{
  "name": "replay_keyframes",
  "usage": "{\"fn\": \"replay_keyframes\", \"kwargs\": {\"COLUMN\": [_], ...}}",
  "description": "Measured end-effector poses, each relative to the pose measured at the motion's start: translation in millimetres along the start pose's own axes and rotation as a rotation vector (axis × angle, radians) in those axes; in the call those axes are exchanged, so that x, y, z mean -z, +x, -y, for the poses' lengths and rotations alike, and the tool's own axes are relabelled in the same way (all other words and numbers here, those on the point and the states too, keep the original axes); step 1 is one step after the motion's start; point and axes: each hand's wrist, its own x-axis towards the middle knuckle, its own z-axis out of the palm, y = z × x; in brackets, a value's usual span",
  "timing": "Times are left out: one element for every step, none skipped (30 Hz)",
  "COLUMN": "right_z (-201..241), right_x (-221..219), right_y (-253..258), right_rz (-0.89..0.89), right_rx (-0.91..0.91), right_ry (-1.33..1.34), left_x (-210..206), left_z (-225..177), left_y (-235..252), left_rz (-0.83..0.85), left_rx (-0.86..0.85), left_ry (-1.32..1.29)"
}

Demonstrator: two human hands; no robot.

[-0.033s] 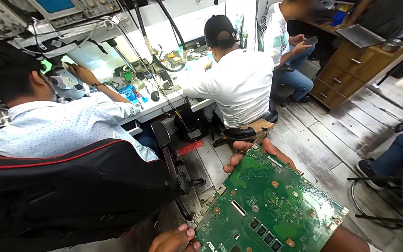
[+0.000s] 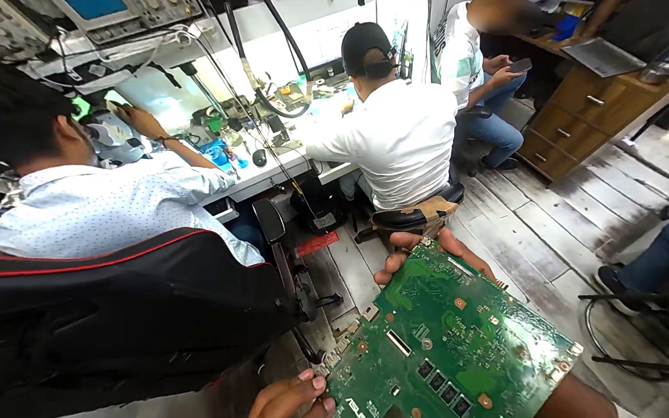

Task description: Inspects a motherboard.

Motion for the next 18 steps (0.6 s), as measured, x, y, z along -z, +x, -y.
{"fn": "replay_keyframes", "kwargs": {"right_z": [-1,-2,-2,-1,-2,-3,-5,-10,-12,-10,-7,-3,0,2,3,4,4,4], "right_x": [-2,-4,-5,-4,-2,5,22,46,62,68,63,45,15,-4,-10,-9,-4,-3], "right_y": [0,0,0,1,1,0,0,0,0,1,1,0,-1,-2,-2,-2,-1,-1], "right_rz": [-0.024,-0.047,-0.061,-0.071,-0.085,-0.067,0.004,0.122,0.188,0.228,0.229,0.166,0.015,-0.060,-0.053,-0.009,0.036,0.055], "right_rx": [0.007,0.017,0.019,0.017,0.016,0.005,-0.001,-0.001,-0.004,-0.021,-0.028,-0.024,-0.003,0.013,0.021,0.017,0.011,0.010], "right_ry": [0.006,0.021,0.030,0.034,0.036,0.033,0.031,0.035,0.022,0.015,0.002,-0.005,-0.023,-0.032,-0.025,-0.036,-0.060,-0.090], "left_x": [0,0,-1,-2,-2,-2,-3,-4,-5,-6,-7,-7,-8,-8,-8,-9,-9,-10], "left_z": [0,-1,0,0,0,0,0,0,1,1,2,2,2,2,1,1,1,1], "left_y": [0,1,1,1,1,0,0,0,0,0,0,0,0,0,0,0,0,0], "left_rz": [0.005,0.004,0.003,0.001,0.000,-0.001,-0.006,-0.013,-0.016,-0.016,-0.016,-0.015,-0.011,-0.007,-0.007,-0.012,-0.017,-0.020], "left_rx": [-0.001,-0.002,-0.004,-0.002,0.003,0.008,0.012,0.013,0.015,0.014,0.009,0.002,-0.003,-0.005,-0.007,-0.011,-0.016,-0.016], "left_ry": [0.005,0.003,-0.001,-0.006,-0.010,-0.015,-0.021,-0.026,-0.027,-0.024,-0.016,-0.006,0.008,0.020,0.027,0.028,0.030,0.034]}}
